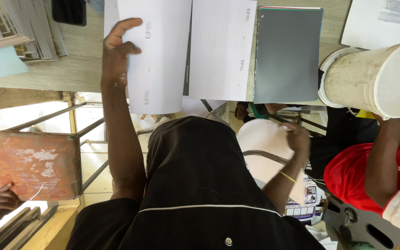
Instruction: The person aligns a stack of loose papers with a book cover and repeatedly presses the spine area to secure the binding. They flip through the pages to check the alignment and then place the finished notebook onto a stack.
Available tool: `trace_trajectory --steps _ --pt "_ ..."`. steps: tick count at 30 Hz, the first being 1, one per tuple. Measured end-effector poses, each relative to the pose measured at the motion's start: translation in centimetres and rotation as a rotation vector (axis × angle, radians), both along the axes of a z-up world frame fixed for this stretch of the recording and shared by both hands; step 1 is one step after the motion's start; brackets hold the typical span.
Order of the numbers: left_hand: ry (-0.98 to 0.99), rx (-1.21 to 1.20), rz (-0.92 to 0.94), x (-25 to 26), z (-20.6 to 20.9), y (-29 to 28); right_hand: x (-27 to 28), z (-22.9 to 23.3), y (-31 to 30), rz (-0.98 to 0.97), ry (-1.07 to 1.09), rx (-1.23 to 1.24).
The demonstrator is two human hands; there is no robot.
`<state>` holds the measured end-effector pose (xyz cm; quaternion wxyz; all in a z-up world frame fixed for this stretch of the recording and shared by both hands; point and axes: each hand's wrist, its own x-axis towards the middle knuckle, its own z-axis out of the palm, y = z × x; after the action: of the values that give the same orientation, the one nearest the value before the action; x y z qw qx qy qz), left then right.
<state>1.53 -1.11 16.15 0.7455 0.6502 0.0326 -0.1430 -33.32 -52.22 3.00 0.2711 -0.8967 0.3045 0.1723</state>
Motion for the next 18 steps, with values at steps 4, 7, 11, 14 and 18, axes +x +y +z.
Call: trace_trajectory --steps 4,7,11,14,18 --pt "-0.020 -0.003 -0.037 -0.2 -0.4 -0.8 2.8 -5.9 4.9 -0.152 0.130 -0.124" --pt "0.042 -0.034 -0.018 -0.7 0.1 -1.2 3.4 -8.9 7.1 -0.110 0.035 -0.055" --pt "0.007 0.001 -0.007 -0.7 -0.9 -2.1 3.5 -12.0 6.8 0.214 -0.104 0.006" --pt "-0.065 0.076 -0.031 -1.0 -1.0 -2.6 5.6 -7.2 9.4 0.033 -0.023 0.235" --pt "-0.095 0.100 -0.031 -1.7 -1.6 -4.1 9.5 2.5 14.8 -0.153 -0.270 0.552"
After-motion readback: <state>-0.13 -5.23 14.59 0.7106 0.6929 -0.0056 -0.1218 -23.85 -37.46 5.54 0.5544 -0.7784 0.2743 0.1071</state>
